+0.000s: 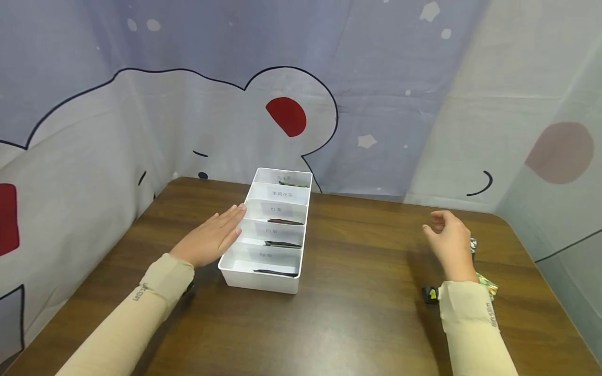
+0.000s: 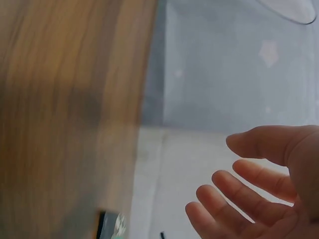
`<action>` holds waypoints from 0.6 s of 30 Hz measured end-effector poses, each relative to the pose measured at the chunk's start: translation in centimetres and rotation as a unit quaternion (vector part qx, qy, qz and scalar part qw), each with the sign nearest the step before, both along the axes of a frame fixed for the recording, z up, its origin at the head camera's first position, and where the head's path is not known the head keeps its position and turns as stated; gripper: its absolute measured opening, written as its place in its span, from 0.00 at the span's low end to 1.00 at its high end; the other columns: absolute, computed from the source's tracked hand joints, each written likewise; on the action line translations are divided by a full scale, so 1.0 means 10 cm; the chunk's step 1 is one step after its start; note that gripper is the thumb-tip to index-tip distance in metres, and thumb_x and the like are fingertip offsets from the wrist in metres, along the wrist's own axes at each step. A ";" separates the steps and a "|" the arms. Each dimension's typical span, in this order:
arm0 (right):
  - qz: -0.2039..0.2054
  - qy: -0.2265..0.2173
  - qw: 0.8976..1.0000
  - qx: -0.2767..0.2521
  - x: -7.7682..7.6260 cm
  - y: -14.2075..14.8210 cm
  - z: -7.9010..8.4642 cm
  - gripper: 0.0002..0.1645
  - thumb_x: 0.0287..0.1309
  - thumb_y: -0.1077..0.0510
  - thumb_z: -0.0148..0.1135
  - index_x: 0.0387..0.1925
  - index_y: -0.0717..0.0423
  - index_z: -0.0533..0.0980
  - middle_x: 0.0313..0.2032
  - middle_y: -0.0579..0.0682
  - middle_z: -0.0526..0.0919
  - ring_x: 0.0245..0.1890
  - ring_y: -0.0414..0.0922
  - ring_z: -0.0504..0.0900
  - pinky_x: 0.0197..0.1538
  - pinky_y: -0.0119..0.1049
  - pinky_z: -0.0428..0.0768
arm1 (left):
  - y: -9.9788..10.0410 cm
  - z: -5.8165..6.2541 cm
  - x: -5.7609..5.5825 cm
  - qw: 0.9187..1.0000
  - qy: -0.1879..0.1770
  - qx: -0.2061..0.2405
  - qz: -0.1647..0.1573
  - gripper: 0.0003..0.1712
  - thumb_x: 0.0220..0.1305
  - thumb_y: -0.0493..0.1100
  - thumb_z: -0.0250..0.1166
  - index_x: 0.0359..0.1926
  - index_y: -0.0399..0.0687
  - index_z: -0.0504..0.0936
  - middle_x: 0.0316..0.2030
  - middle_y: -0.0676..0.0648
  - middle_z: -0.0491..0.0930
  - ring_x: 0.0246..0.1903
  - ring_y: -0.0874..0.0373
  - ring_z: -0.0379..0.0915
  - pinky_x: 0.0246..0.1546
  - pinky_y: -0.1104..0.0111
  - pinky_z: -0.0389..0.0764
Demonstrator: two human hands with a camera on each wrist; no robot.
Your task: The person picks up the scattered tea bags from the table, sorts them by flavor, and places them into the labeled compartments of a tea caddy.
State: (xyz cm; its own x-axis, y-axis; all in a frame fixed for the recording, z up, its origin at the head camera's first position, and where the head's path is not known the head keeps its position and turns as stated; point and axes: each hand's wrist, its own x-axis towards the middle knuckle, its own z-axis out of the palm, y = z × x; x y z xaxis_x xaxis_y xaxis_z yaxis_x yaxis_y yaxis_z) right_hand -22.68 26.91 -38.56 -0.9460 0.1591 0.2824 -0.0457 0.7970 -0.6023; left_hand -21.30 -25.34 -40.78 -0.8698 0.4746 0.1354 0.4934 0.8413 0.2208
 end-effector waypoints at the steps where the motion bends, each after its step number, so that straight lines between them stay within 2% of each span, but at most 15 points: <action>1: -0.007 -0.007 1.000 0.003 -0.01 0.04 -0.01 0.24 0.68 0.61 0.60 0.60 0.72 0.72 0.54 0.73 0.79 0.54 0.67 0.79 0.55 0.62 0.77 | 0.00 0.00 0.00 1.000 0.000 -0.001 0.000 0.34 0.82 0.52 0.41 0.80 0.40 0.51 0.79 0.42 0.51 0.78 0.45 0.46 0.75 0.45 0.52; 9: -0.059 -0.077 0.995 0.021 -0.08 0.33 -0.09 0.28 0.71 0.57 0.56 0.63 0.74 0.69 0.57 0.76 0.75 0.52 0.71 0.77 0.50 0.63 0.79 | 0.00 0.01 0.01 1.000 -0.009 -0.006 0.004 0.34 0.82 0.51 0.41 0.80 0.40 0.50 0.79 0.43 0.50 0.78 0.46 0.45 0.76 0.45 0.52; 13: -0.074 -0.106 0.991 0.034 -0.10 0.48 -0.09 0.32 0.71 0.55 0.54 0.64 0.76 0.67 0.58 0.77 0.73 0.54 0.74 0.74 0.51 0.65 0.77 | 0.01 0.02 0.02 1.000 -0.014 -0.007 0.008 0.34 0.82 0.52 0.41 0.80 0.40 0.50 0.79 0.43 0.50 0.78 0.45 0.44 0.76 0.46 0.51; 16: -0.079 -0.122 0.988 0.053 -0.13 0.58 -0.11 0.34 0.69 0.54 0.55 0.63 0.79 0.66 0.57 0.79 0.73 0.53 0.76 0.73 0.52 0.66 0.77 | 0.01 0.03 0.02 1.000 -0.014 -0.008 0.009 0.34 0.82 0.52 0.41 0.80 0.40 0.50 0.79 0.42 0.50 0.78 0.45 0.44 0.76 0.46 0.51; 18: -0.079 -0.132 0.986 0.068 -0.14 0.64 -0.11 0.33 0.68 0.54 0.56 0.58 0.82 0.68 0.53 0.81 0.74 0.50 0.77 0.74 0.49 0.66 0.77 | 0.02 0.03 0.02 1.000 -0.013 -0.007 0.008 0.34 0.82 0.51 0.41 0.80 0.39 0.50 0.79 0.42 0.50 0.78 0.45 0.45 0.76 0.45 0.51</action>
State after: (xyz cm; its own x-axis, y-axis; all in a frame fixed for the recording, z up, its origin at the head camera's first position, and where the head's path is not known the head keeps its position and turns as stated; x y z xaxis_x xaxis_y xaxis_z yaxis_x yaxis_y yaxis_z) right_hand -24.09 33.35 -39.70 -0.9559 0.2881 0.0579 0.2300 0.8560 -0.4631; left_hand -21.08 -25.17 -40.45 -0.8800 0.4632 0.1051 0.4748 0.8518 0.2214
